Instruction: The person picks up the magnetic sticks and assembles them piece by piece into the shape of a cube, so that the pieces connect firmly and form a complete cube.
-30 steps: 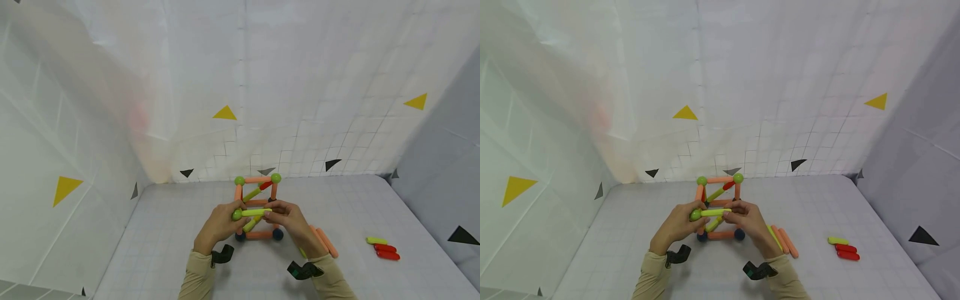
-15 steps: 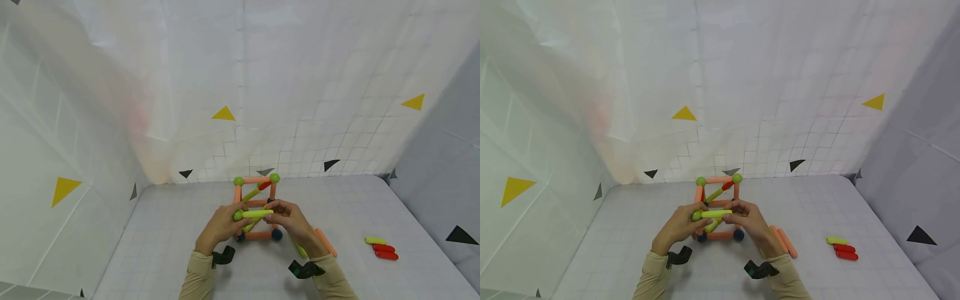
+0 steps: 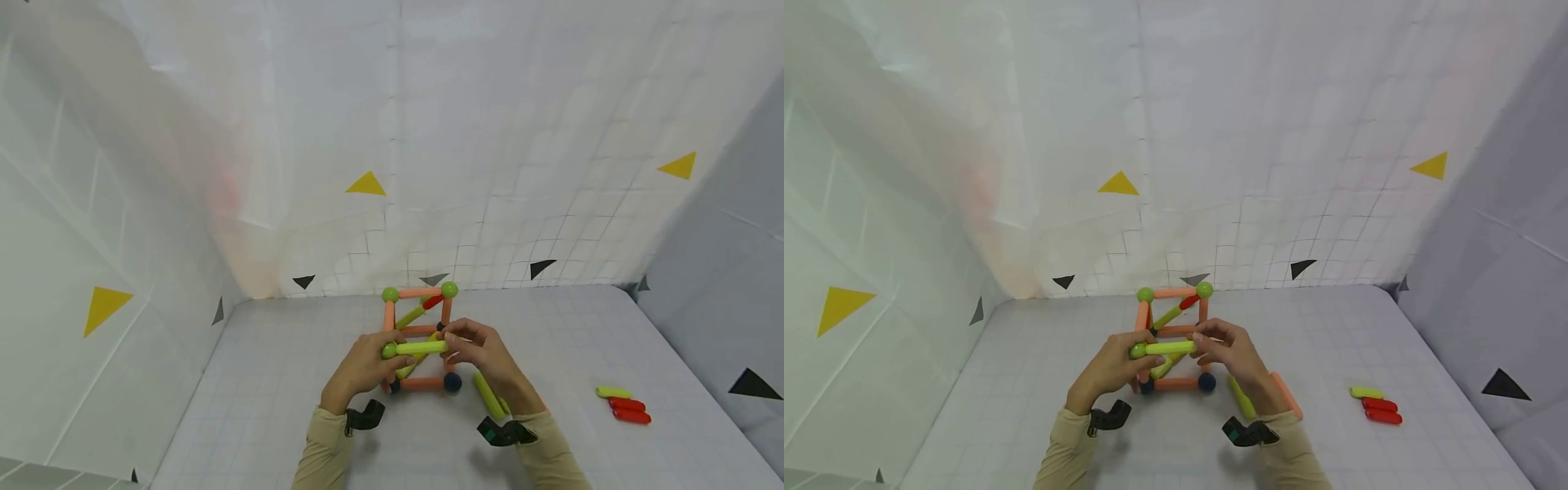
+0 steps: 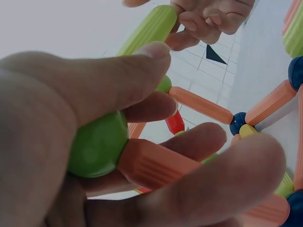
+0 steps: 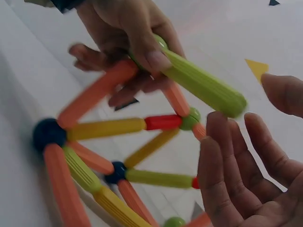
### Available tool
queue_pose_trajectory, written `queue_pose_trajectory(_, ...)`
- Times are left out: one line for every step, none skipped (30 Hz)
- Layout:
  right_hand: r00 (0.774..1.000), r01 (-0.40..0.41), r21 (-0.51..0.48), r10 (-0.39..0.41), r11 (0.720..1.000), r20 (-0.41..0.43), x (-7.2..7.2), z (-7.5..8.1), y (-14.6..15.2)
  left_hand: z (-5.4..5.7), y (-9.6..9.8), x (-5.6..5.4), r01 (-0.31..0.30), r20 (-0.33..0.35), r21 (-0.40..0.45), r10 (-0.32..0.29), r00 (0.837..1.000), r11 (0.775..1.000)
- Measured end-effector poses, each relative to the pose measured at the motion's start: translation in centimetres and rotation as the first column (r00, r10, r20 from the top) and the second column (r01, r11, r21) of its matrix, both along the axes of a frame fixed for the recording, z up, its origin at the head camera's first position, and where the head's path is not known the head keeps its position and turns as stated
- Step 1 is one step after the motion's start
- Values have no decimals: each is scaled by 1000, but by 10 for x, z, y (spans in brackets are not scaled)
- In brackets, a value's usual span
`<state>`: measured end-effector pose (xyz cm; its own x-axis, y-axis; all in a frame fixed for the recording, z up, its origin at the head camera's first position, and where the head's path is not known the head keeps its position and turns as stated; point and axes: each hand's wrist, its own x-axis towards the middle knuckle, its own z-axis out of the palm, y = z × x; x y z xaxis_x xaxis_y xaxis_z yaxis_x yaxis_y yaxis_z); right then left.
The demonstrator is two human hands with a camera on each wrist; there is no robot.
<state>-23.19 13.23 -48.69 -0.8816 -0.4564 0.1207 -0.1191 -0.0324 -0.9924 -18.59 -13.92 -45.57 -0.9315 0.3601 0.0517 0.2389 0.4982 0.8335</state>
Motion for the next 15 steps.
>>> queue_pose_trajectory(999,42,8,-43,999,20,-4,1,3,0,-1,0,3,4,12,-3,1000,1000)
queue_pose_trajectory(994,95,19,-96,995,49,-9,1,6,-1,-1,-1,4,5,18,-4,1000,1000)
queue_pose_trajectory(985,150,38,-153,988,84,-16,1,9,-1,-2,-2,4,9,22,-4,1000,1000)
queue_pose_trajectory(970,209,63,-215,976,111,-23,0,12,-1,-2,-3,5,13,25,-5,1000,1000)
queue_pose_trajectory(953,262,97,-273,960,132,-32,-2,14,-1,-2,-4,6,16,27,-6,1000,1000)
queue_pose_trajectory(935,305,132,-323,943,144,-42,-4,17,-1,-2,-4,4,19,26,-5,1000,1000)
queue_pose_trajectory(920,339,173,-364,925,144,-53,-6,19,-1,-2,-5,3,23,25,-3,1000,1000)
queue_pose_trajectory(912,356,218,-388,909,130,-64,-9,21,0,-2,-6,2,25,23,-2,1000,1000)
queue_pose_trajectory(914,353,264,-391,898,108,-75,-11,23,0,-2,-6,2,32,23,-3,999,1000)
queue_pose_trajectory(923,341,305,-378,889,71,-85,-13,24,-1,-2,-6,3,36,26,-3,999,1000)
queue_pose_trajectory(938,313,346,-345,885,36,-96,-15,25,0,-2,-6,2,44,29,-4,999,1000)
queue_pose_trajectory(953,279,384,-304,880,5,-105,-17,25,0,-2,-6,1,54,33,-3,999,999)
queue_pose_trajectory(968,238,423,-251,874,-27,-114,-20,24,0,-2,-5,1,62,39,-3,998,999)
queue_pose_trajectory(980,193,457,-189,868,-56,-122,-23,22,0,-2,-4,-1,70,42,-2,998,999)
queue_pose_trajectory(990,144,487,-122,862,-77,-130,-26,19,-1,-3,-3,-4,79,45,0,997,999)
